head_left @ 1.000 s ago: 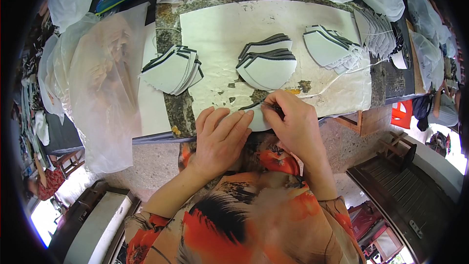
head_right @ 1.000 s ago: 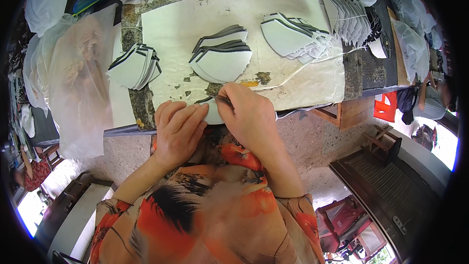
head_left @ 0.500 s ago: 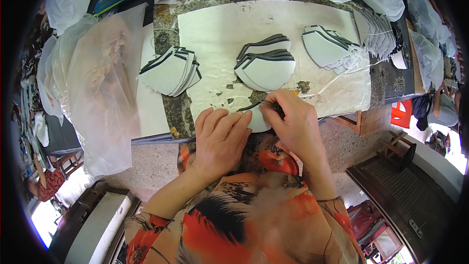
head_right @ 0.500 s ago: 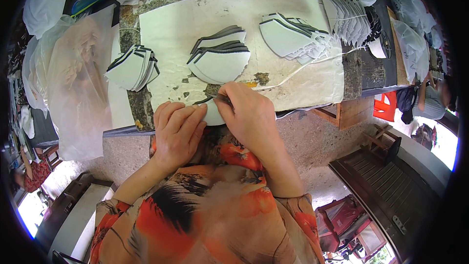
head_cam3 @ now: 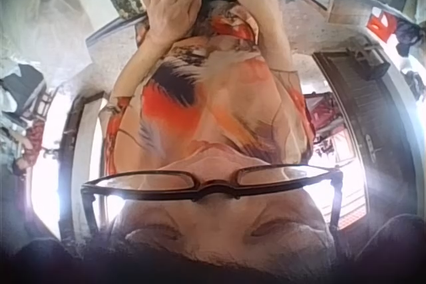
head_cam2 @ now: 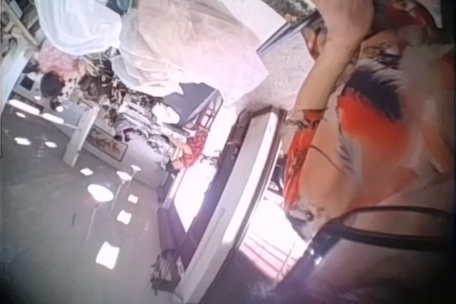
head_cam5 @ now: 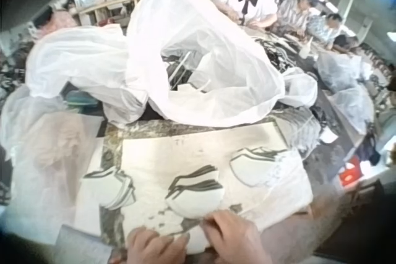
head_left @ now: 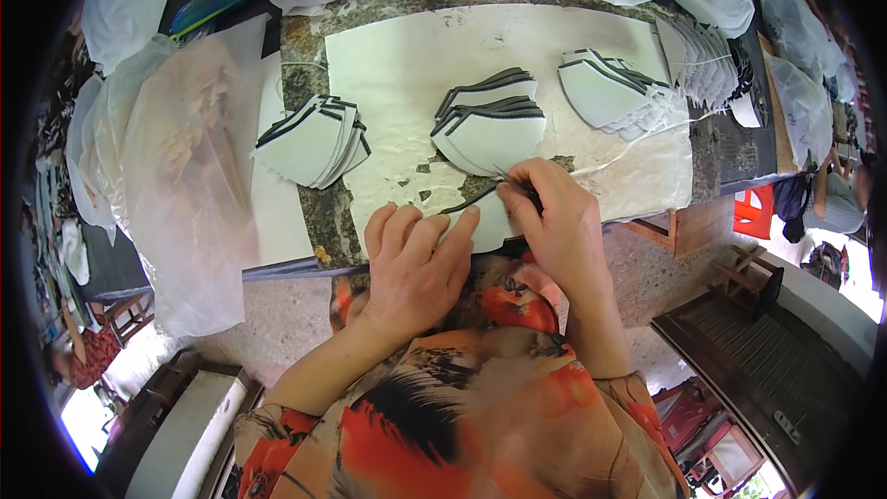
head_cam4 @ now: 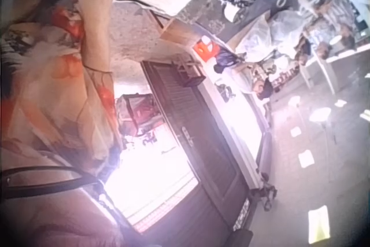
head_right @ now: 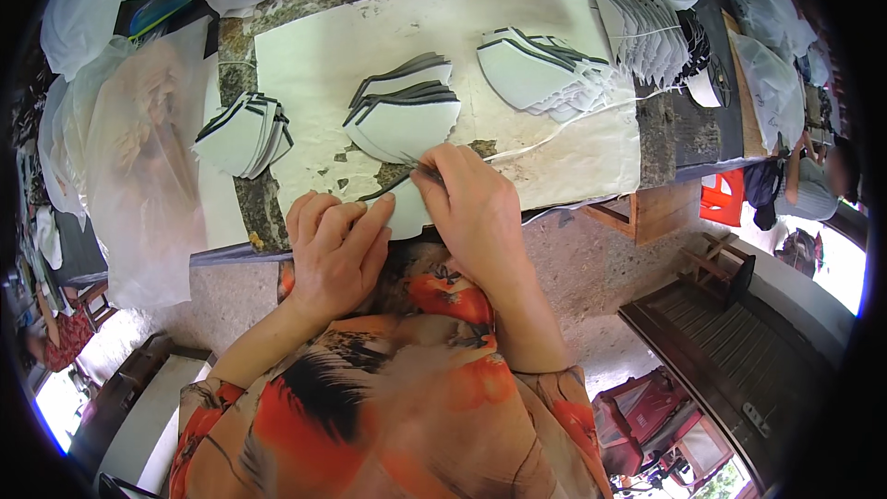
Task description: Trimming excess material from shoe upper components using a small blade at a workbench.
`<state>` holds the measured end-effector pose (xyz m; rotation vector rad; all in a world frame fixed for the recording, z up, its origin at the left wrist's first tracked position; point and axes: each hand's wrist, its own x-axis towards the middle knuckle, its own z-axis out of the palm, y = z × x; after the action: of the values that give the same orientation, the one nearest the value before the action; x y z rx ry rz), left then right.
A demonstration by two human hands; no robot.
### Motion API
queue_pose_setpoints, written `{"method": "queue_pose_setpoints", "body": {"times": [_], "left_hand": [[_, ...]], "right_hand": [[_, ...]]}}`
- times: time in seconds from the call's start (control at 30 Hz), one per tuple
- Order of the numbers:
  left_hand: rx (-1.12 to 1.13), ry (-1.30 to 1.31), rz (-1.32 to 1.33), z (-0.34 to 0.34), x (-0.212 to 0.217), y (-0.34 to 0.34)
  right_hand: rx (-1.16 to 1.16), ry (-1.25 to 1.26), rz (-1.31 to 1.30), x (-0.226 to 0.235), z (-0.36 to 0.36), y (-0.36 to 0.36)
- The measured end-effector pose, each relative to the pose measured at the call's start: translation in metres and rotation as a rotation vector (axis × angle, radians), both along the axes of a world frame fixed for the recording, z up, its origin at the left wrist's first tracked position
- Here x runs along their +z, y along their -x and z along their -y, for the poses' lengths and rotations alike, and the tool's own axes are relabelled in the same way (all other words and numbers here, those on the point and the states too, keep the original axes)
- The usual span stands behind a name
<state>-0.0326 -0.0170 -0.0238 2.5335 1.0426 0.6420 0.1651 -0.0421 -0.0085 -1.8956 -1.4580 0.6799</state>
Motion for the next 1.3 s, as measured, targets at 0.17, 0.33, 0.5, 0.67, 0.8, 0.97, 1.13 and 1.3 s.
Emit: {"method": "queue_pose_setpoints", "body": {"times": [0.17, 0.33, 0.5, 0.67, 0.8, 0.97, 1.13, 1.3], "left_hand": [[-0.024, 0.018, -0.066, -0.002, 0.007, -0.004], [-0.032, 0.041, -0.077, -0.005, 0.01, -0.006], [-0.037, 0.053, -0.077, -0.006, 0.011, -0.008], [-0.049, 0.065, -0.103, -0.01, 0.016, -0.012], [-0.056, 0.081, -0.114, -0.013, 0.02, -0.018], [-0.073, 0.084, -0.163, -0.016, 0.024, -0.022], [-0.08, 0.095, -0.189, -0.016, 0.025, -0.023], [-0.083, 0.096, -0.201, -0.017, 0.024, -0.025]], "right_hand": [[-0.023, 0.005, -0.024, 0.001, -0.002, -0.003], [-0.03, -0.008, -0.016, -0.001, -0.002, -0.004], [-0.045, -0.012, 0.015, -0.004, -0.004, -0.003], [-0.064, 0.016, 0.012, -0.004, -0.004, -0.003], [-0.079, 0.031, 0.017, -0.001, -0.004, -0.004], [-0.097, 0.048, 0.007, -0.001, -0.002, -0.006], [-0.118, 0.07, -0.002, -0.001, -0.002, -0.007], [-0.14, 0.095, -0.051, 0.001, -0.005, -0.01]]}}
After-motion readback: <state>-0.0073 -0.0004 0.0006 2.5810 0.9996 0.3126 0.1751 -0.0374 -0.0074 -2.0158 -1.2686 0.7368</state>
